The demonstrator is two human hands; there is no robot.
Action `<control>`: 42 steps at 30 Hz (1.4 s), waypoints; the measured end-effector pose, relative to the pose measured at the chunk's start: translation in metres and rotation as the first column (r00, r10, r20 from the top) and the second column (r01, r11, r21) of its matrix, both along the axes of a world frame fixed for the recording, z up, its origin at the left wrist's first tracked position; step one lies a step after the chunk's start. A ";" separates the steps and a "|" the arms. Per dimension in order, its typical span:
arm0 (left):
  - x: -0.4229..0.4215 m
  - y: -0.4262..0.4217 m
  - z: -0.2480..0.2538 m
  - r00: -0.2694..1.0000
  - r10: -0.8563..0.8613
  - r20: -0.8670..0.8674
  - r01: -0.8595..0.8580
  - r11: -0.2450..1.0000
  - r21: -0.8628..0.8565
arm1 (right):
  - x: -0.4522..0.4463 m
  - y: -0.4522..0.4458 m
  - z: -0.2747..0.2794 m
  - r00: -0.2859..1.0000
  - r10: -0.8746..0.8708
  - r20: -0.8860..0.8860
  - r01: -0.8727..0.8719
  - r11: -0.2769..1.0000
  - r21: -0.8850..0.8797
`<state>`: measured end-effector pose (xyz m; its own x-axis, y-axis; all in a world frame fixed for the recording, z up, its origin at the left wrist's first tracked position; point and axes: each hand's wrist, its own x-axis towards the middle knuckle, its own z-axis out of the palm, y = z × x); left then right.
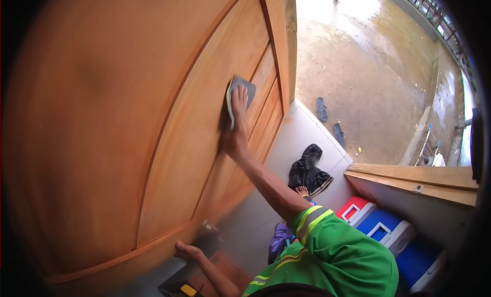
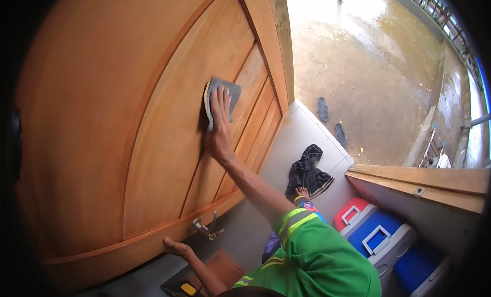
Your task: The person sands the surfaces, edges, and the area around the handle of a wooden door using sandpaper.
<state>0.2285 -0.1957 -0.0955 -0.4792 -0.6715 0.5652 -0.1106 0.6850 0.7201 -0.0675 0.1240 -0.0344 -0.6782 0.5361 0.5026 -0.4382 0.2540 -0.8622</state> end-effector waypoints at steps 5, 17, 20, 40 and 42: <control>-0.011 0.020 0.008 0.997 0.079 0.008 -0.079 0.997 0.023 | 0.032 0.052 -0.207 0.743 0.367 0.559 -0.291 0.930 -0.223; -0.018 0.020 0.016 0.991 0.122 0.060 -0.131 0.976 0.174 | 0.224 0.186 -0.255 0.502 0.327 0.801 0.079 0.904 -0.420; -0.014 -0.011 -0.017 0.988 0.155 0.024 -0.157 0.967 0.203 | 0.219 0.194 -0.264 0.567 0.385 0.729 0.031 0.874 -0.485; -0.027 0.016 0.016 0.973 -0.184 -0.140 0.210 0.956 0.203 | 0.377 0.271 -0.268 0.063 -0.028 0.998 -0.034 0.999 0.030; -0.031 0.030 0.024 0.958 -0.222 -0.181 0.270 0.913 0.307 | 0.389 0.257 -0.264 0.083 -0.046 0.995 -0.071 0.996 0.052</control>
<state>0.1975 -0.1657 -0.0714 -0.5855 -0.7002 0.4085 0.1486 0.4026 0.9032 0.3213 0.3814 -0.2981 -0.5943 0.5276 -0.6070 0.8024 0.3381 -0.4918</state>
